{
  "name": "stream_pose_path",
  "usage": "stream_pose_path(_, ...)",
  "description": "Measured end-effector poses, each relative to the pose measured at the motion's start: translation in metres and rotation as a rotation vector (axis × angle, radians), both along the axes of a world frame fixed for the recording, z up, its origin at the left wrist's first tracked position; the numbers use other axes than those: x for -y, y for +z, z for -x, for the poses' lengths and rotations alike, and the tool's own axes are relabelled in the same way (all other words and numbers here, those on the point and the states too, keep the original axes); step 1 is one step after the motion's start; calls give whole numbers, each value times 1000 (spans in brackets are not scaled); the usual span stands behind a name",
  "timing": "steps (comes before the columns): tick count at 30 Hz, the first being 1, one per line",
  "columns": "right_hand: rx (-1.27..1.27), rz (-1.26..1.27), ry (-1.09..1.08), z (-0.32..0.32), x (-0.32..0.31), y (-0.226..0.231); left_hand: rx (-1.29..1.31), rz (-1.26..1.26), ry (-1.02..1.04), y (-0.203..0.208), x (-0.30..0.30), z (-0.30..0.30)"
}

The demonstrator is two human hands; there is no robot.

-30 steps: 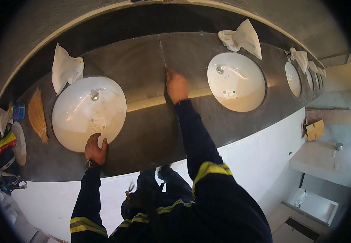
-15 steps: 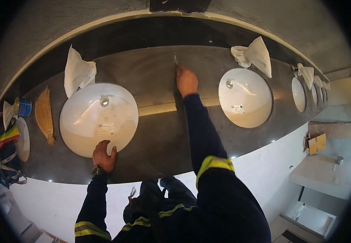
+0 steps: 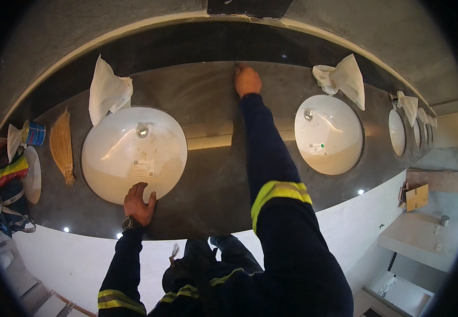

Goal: The person uses a small metal scraper to remove dried residue from the seams and surface of a dark countertop in a bathroom. The person repeatedly scrapes along the grout lines and edges around the sinks, occasionally wiping away debris with their hand.

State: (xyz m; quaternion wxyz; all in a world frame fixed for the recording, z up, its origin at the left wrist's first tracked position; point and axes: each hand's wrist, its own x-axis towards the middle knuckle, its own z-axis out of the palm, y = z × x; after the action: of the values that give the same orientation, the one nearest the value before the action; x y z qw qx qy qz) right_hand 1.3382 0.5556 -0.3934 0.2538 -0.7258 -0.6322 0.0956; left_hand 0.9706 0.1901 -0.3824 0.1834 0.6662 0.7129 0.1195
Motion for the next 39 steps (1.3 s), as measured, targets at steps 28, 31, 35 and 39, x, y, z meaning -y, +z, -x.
stream_pose_path(28,299,292,212,-21,249,37,-88,-42,3,-17,6,15)
stream_pose_path(31,313,283,184,-29,312,36,-94,-40,13,-15,4,7)
stream_pose_path(35,365,342,170,-32,388,39,-97,-24,20,-13,4,6)
stream_pose_path(39,331,386,127,-34,454,40,-98,-13,23,-14,4,8)
